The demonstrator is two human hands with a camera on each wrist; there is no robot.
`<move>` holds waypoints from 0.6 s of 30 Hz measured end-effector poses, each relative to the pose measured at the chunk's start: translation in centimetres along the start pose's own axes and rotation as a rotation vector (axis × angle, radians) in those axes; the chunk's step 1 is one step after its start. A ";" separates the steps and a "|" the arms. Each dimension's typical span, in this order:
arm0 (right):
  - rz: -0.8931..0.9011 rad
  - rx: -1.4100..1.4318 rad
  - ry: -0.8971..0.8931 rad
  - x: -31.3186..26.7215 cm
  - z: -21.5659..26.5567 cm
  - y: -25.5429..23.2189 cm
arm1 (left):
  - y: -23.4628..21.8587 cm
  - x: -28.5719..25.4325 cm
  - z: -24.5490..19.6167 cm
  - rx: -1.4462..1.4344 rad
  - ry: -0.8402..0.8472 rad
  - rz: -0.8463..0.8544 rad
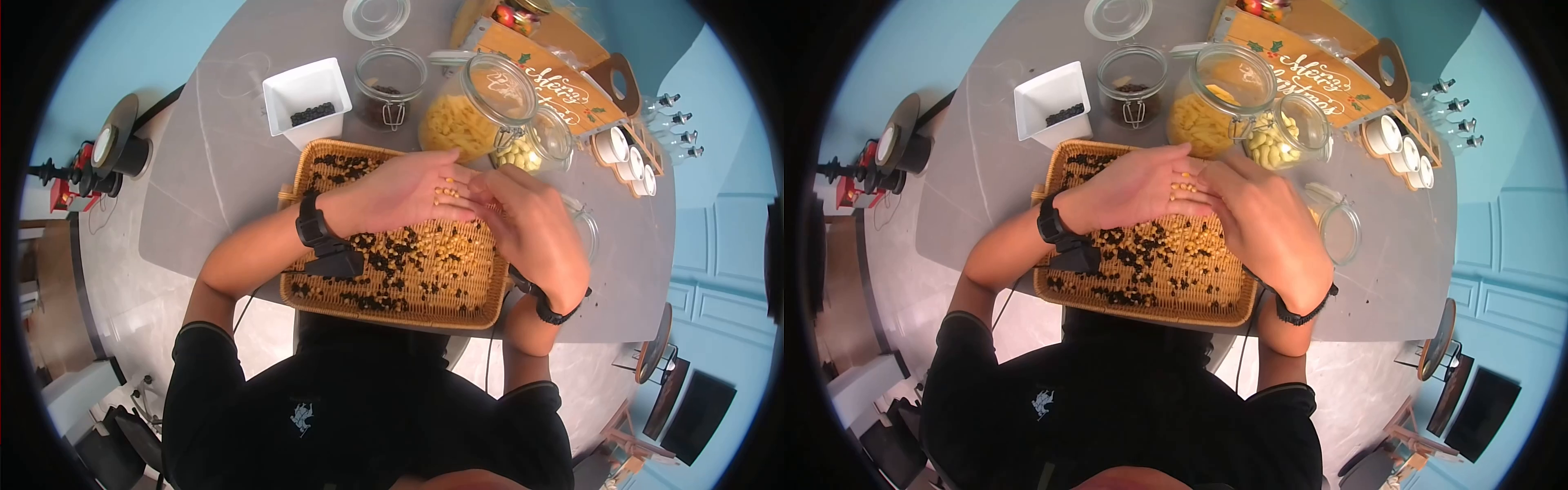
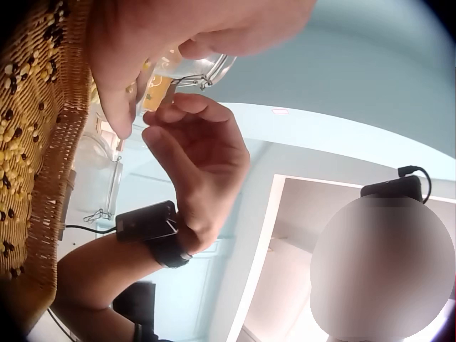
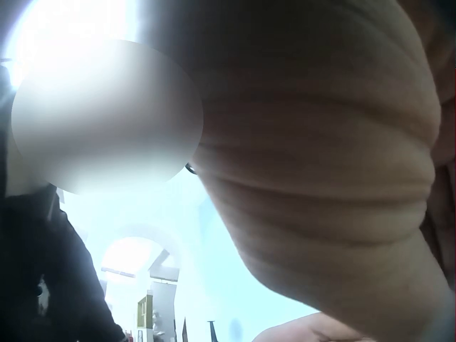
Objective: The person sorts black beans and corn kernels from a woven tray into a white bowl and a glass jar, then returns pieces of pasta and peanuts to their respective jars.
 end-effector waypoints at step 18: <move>0.542 -0.110 0.100 1.2 -5.1 14.5 | -3.3 -1.3 -2.9 0.280 0.349 -0.342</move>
Point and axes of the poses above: each hand's wrist, its own x-axis towards the middle knuckle, its own y-axis out of the palm, z = x × y, the point moved 9 cm from there along x, towards the middle knuckle, and after that the axes turned 8 degrees about x, right-handed, at the moved point
